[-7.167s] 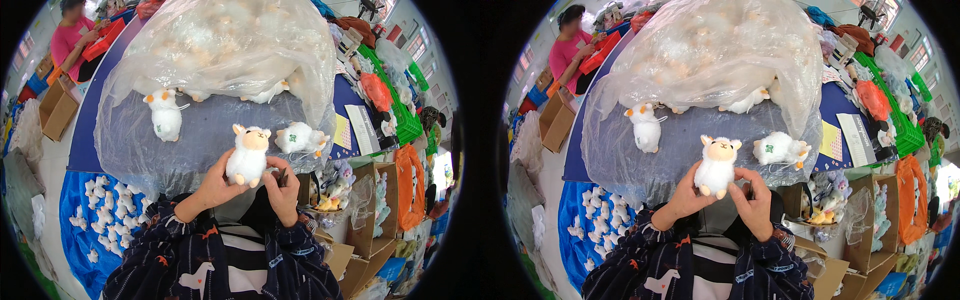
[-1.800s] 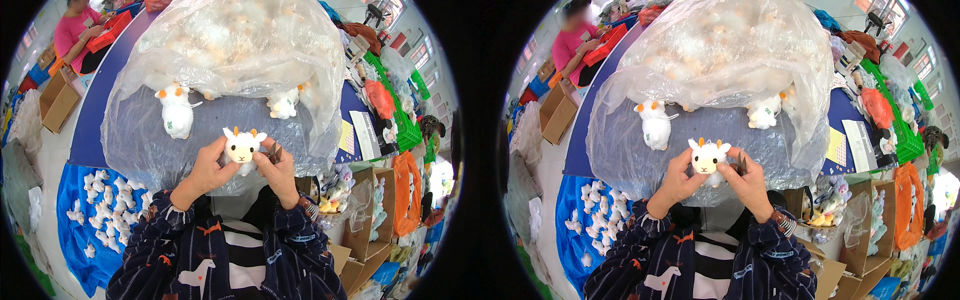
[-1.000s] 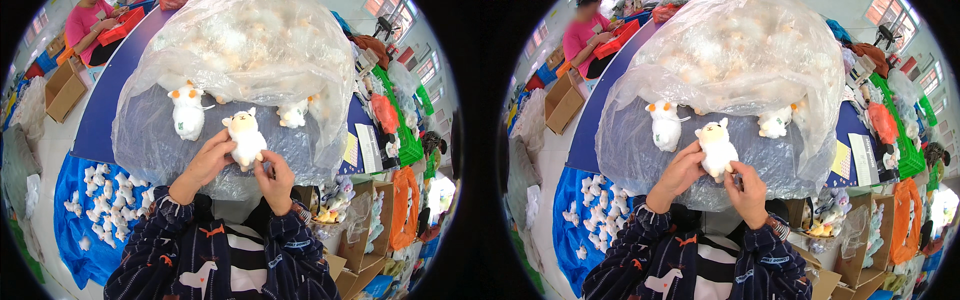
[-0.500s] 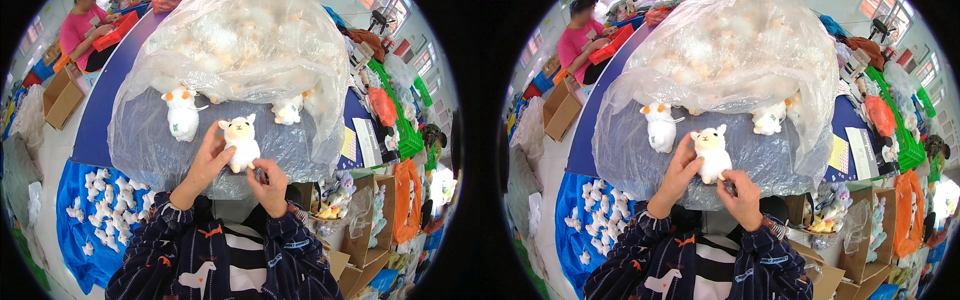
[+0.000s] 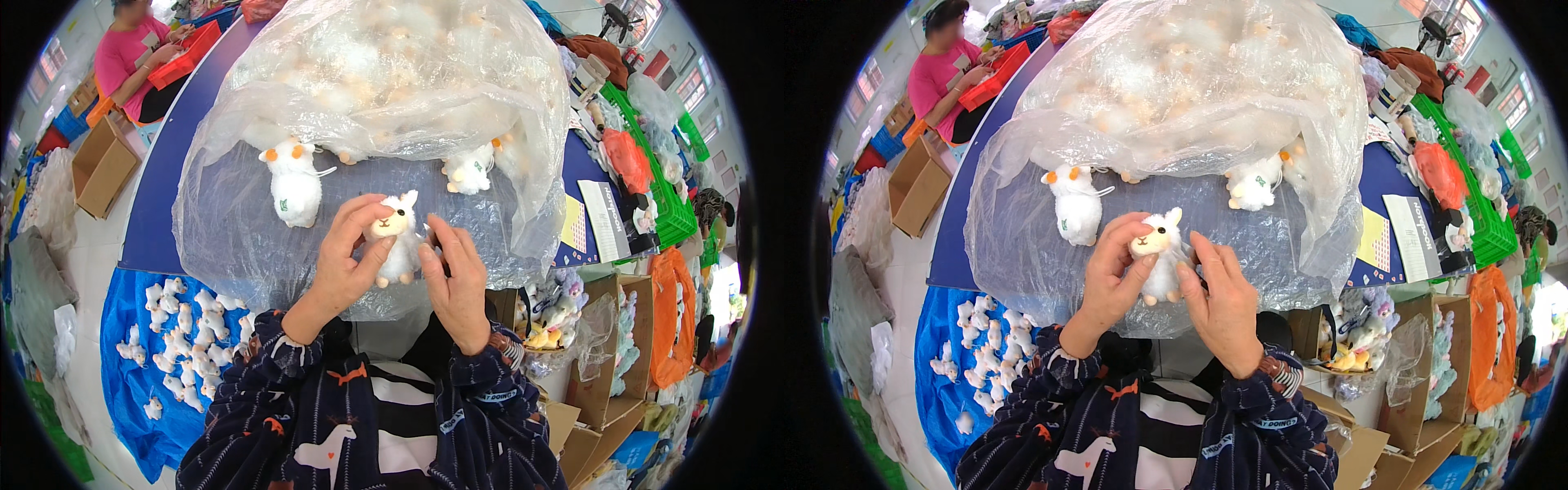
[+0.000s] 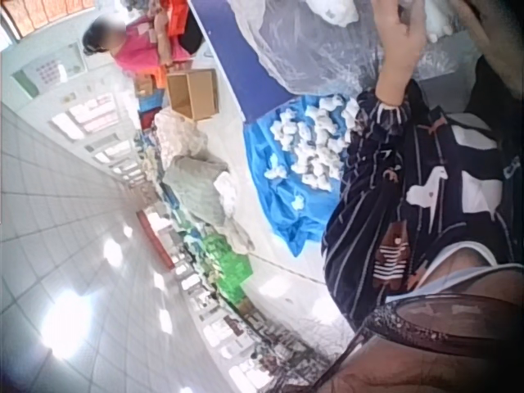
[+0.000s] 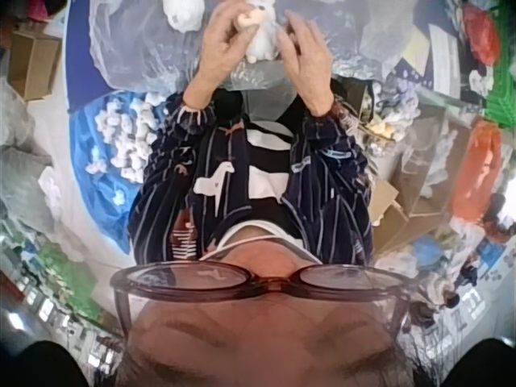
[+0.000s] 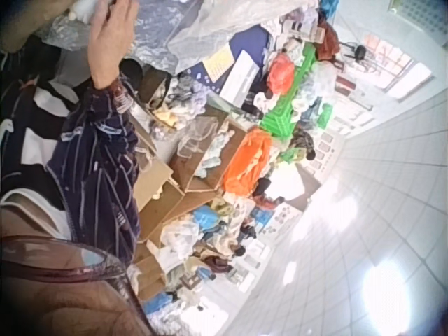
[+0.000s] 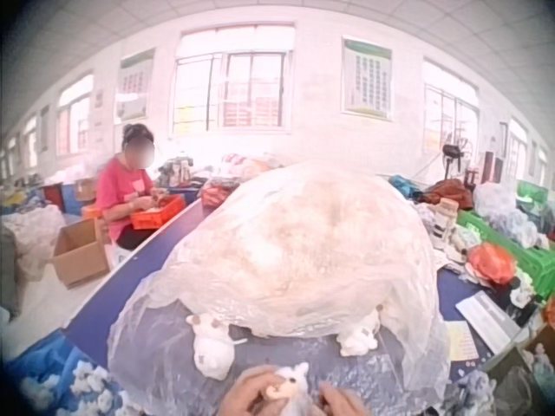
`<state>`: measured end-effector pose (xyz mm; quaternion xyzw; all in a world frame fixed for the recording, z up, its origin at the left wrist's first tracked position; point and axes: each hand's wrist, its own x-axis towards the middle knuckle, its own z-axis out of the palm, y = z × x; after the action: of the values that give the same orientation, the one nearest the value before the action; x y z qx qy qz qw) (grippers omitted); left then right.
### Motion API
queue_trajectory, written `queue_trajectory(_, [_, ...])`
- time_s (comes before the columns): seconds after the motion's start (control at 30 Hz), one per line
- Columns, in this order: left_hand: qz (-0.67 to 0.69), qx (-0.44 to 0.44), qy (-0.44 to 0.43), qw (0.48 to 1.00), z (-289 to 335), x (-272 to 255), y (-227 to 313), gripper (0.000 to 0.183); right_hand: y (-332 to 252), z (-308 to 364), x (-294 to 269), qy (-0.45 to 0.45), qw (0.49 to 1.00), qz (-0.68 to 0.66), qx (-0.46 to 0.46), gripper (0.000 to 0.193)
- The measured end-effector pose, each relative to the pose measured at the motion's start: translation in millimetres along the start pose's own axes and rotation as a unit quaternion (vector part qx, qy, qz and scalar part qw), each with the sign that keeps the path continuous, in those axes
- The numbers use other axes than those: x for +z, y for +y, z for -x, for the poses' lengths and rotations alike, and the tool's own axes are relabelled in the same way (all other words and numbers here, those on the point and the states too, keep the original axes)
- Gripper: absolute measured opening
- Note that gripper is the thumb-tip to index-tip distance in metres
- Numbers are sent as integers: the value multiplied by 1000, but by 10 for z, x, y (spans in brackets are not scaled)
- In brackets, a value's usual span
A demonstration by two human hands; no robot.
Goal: The person trims loose threads and strings from small white plush toys using scissors. They pick up each toy, cut the excess material, and place the finished items into a cardboard box.
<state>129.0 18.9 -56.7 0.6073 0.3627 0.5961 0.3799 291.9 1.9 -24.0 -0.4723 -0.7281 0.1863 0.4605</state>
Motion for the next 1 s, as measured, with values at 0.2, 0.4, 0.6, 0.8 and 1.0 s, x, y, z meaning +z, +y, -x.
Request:
queue_trajectory(0.2, [-48, 33, -1, 998, 13, 26, 10, 32, -43, -13, 48, 21, 999, 39, -30, 35])
queue_trajectory(0.4, [-56, 28, -5, 998, 11, 25, 12, 31, -17, -3, 44, 27, 995, 74, -56, 35])
queue_trajectory(0.6, [-119, 57, -33, 991, 4, 8, 127, 33, -58, -60, -56, 37, 972, 179, -149, 37])
queue_trajectory(0.8, [-77, 46, -31, 996, 4, 21, 73, 33, 75, -51, 59, 13, 998, -21, -54, 32])
queue_trajectory(1.0, [-20, 14, -18, 1000, -2, 14, 20, 31, 257, -12, 159, 2, 979, -202, 24, 29])
